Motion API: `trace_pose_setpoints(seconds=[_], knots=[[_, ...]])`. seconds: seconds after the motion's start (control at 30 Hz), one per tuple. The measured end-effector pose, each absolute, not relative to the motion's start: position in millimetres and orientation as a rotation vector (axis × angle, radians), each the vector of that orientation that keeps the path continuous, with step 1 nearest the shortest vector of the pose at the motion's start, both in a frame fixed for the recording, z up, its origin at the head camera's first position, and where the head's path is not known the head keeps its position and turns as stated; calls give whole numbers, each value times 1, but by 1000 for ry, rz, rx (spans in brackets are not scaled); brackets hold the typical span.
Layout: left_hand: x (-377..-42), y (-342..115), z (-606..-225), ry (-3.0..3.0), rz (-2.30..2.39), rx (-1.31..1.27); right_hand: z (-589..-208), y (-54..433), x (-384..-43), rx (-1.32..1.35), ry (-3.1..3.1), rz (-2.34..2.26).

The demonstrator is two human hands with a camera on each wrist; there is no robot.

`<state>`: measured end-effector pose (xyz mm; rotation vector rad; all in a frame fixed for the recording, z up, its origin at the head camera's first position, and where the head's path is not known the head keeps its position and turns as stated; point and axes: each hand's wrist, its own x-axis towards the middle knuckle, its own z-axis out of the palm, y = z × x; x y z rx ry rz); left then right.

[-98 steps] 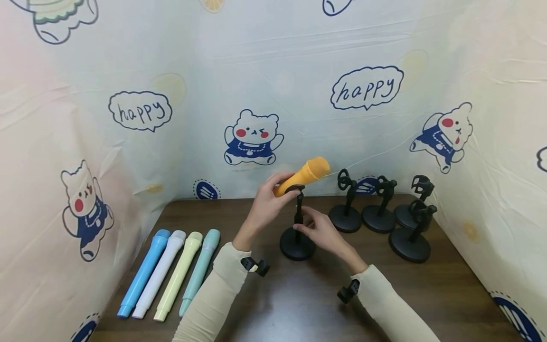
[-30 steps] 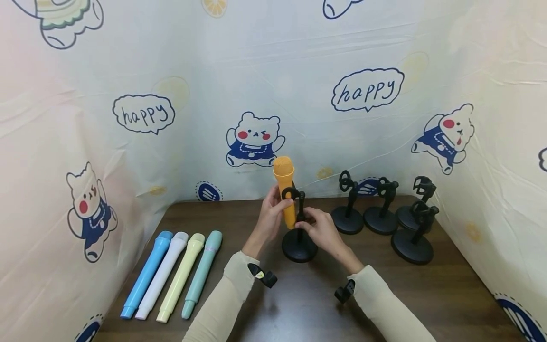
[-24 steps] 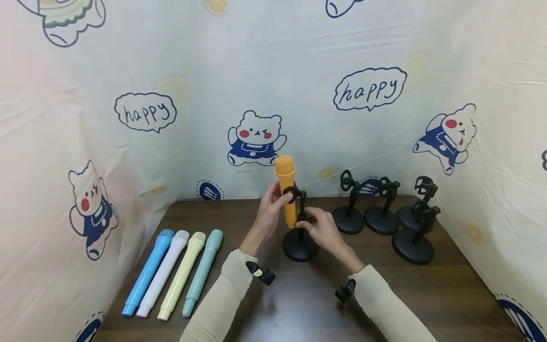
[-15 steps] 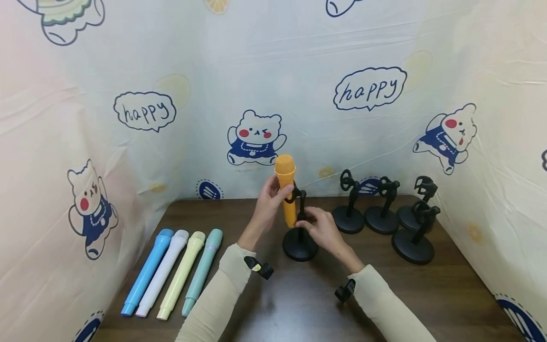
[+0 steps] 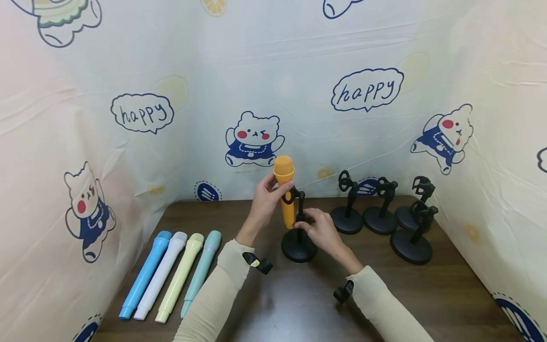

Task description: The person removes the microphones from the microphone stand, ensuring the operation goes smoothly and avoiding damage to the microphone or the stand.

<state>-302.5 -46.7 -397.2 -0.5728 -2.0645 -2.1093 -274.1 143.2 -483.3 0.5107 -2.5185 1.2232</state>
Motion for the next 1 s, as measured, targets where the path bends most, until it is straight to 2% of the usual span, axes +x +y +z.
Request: trace_pose_setpoints(seconds=[0.77,1.0], knots=[[-308,-48,-394,-2066,-2066,-605,-481,143,-272,499,-2515,1216],[-307,-48,-383,-2059,-2086,-583,-481,142,-273,526,-2493,1213]])
